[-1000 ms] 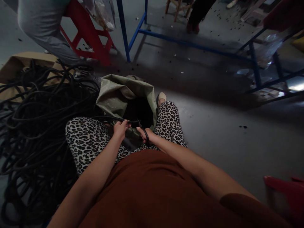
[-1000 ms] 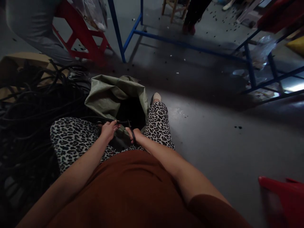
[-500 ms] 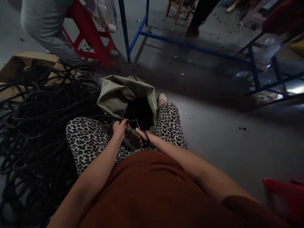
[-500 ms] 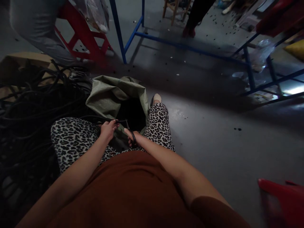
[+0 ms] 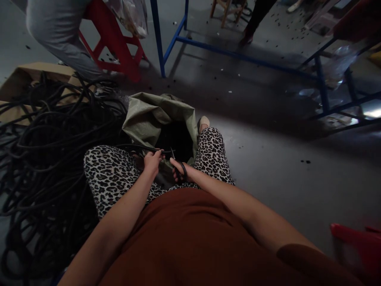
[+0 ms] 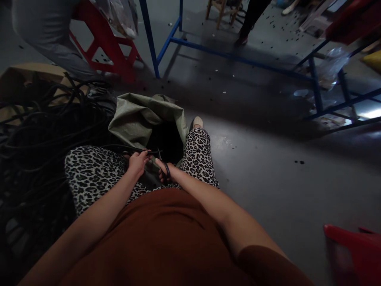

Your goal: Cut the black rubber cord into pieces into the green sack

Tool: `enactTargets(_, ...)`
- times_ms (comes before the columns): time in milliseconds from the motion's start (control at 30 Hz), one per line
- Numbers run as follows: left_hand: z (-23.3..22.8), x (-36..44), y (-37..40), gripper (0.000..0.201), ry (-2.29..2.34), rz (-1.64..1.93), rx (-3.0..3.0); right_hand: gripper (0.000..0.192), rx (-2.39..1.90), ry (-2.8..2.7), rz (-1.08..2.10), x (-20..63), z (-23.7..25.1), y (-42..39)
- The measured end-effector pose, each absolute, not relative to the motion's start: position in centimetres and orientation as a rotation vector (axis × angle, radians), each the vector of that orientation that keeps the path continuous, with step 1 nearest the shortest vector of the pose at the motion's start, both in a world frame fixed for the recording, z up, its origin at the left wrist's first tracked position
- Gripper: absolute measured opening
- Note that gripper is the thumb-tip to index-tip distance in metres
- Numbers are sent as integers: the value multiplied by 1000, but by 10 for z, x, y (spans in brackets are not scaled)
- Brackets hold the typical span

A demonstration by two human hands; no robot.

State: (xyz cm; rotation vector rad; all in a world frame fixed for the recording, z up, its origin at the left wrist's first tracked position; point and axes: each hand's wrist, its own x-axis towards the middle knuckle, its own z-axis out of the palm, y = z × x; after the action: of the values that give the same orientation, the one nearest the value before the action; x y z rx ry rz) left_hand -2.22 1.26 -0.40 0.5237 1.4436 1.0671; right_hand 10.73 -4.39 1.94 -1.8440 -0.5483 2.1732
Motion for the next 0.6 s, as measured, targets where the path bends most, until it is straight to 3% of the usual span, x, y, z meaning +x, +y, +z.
enactTargets(600,-7,-21,11,23,1451,1058,568,60,-1898,-609,2134,109,22,-41)
